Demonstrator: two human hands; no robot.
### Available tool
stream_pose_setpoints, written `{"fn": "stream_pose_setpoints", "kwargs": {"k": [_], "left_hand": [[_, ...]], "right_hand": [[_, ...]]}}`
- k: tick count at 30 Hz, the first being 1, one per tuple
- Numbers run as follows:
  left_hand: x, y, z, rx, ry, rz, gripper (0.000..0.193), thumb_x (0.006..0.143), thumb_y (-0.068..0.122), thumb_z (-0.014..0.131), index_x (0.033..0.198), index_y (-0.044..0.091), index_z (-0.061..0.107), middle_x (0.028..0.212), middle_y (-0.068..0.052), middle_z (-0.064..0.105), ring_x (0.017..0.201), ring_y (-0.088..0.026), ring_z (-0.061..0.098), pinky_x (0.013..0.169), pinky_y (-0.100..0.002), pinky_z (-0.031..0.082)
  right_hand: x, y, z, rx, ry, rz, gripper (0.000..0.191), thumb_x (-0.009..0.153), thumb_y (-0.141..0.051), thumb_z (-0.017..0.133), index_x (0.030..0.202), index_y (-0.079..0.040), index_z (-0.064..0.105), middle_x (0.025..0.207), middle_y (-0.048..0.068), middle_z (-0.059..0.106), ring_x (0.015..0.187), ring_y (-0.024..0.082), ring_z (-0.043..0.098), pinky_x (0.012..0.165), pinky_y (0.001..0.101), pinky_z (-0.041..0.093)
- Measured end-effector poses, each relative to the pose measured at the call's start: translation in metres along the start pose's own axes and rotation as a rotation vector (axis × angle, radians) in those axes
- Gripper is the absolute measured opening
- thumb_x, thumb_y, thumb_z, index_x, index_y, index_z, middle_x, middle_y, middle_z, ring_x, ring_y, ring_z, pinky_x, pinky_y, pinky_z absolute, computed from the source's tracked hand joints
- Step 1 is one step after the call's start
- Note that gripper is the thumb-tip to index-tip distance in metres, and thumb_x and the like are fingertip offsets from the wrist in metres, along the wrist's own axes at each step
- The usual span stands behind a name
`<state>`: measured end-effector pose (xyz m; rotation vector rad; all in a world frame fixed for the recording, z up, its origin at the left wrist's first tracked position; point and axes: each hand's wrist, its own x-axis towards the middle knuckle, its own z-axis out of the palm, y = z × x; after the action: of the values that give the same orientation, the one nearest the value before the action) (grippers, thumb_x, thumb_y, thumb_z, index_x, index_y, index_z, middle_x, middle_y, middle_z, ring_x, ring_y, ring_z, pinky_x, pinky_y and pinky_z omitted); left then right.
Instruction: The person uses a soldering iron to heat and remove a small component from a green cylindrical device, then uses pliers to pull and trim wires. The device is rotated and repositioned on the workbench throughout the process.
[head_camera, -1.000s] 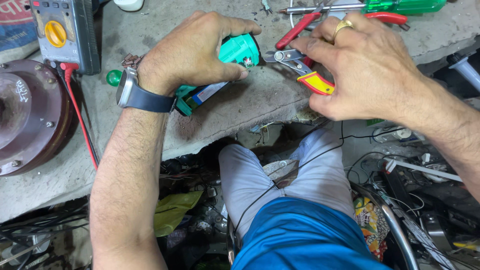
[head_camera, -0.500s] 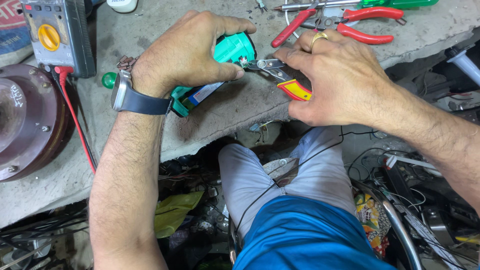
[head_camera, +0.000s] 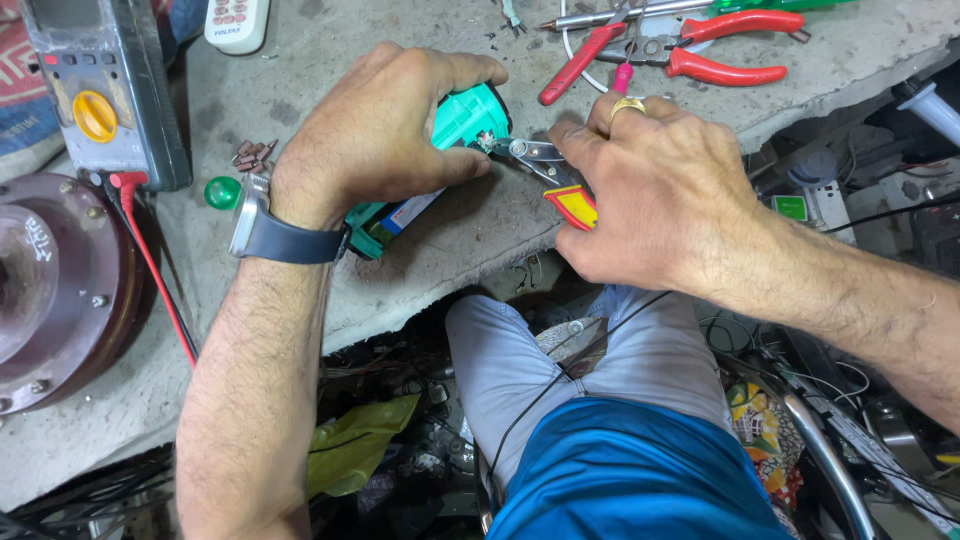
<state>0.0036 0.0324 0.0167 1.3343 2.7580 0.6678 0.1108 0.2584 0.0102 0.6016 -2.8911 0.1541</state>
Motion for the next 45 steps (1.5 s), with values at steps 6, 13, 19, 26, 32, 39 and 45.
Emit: {"fn": "stream_pose_setpoints", "kwargs": {"k": [6,13,19,26,32,39,45], "left_hand": [[0.002,-0.002,-0.002,0.008,0.009,0.004,0.065,0.068,0.025,0.089,0.128,0.009,0.07,0.111,-0.02,0.073,0.105,-0.04,0.068,0.092,-0.048,0.053],[0.0,-0.004,-0.001,-0.002,0.006,0.004,0.066,0.069,0.025,0.089,0.13,0.008,0.069,0.111,-0.022,0.072,0.104,-0.04,0.068,0.091,-0.047,0.053],[-0.004,0.002,-0.001,-0.019,0.038,0.041,0.071,0.069,0.025,0.09,0.134,0.007,0.067,0.115,-0.023,0.072,0.105,-0.04,0.069,0.093,-0.046,0.053],[-0.009,-0.005,0.002,-0.077,0.036,0.045,0.07,0.072,0.024,0.088,0.137,0.008,0.066,0.116,-0.021,0.073,0.106,-0.036,0.071,0.095,-0.043,0.054],[-0.01,-0.004,0.003,-0.095,0.03,0.046,0.071,0.071,0.025,0.089,0.136,0.008,0.066,0.118,-0.02,0.074,0.107,-0.034,0.072,0.095,-0.042,0.054],[-0.014,0.006,0.002,-0.045,0.033,0.006,0.074,0.066,0.023,0.087,0.136,0.008,0.066,0.115,-0.019,0.074,0.106,-0.036,0.071,0.094,-0.044,0.054],[-0.016,0.014,0.003,-0.004,0.028,-0.015,0.073,0.066,0.02,0.084,0.136,0.01,0.066,0.115,-0.021,0.073,0.105,-0.039,0.07,0.094,-0.046,0.054]], "right_hand": [[0.001,-0.005,0.002,-0.01,0.003,0.022,0.067,0.062,-0.032,0.079,0.121,-0.001,0.071,0.101,0.021,0.068,0.088,0.04,0.069,0.066,0.0507,0.057],[-0.008,-0.008,0.011,-0.028,0.09,0.004,0.061,0.066,-0.024,0.078,0.123,-0.004,0.071,0.092,0.017,0.067,0.079,0.036,0.071,0.06,0.0467,0.057],[-0.016,-0.007,0.007,-0.006,0.16,-0.033,0.065,0.064,-0.028,0.078,0.122,-0.002,0.069,0.105,0.018,0.066,0.096,0.037,0.066,0.067,0.048,0.057],[-0.028,0.001,-0.01,-0.055,0.125,-0.053,0.074,0.062,-0.035,0.08,0.129,-0.005,0.068,0.112,0.016,0.065,0.105,0.038,0.062,0.086,0.0505,0.055],[-0.031,-0.003,-0.011,0.019,0.022,0.054,0.076,0.062,-0.034,0.081,0.13,-0.004,0.067,0.11,0.019,0.065,0.102,0.039,0.065,0.081,0.0518,0.055],[-0.035,-0.022,-0.004,0.093,0.06,0.11,0.073,0.062,-0.033,0.08,0.127,-0.004,0.067,0.109,0.02,0.065,0.102,0.04,0.065,0.078,0.0538,0.054],[-0.034,-0.031,0.008,0.179,0.031,0.197,0.07,0.064,-0.032,0.079,0.127,-0.005,0.067,0.104,0.019,0.064,0.103,0.04,0.065,0.078,0.0545,0.054]]}}
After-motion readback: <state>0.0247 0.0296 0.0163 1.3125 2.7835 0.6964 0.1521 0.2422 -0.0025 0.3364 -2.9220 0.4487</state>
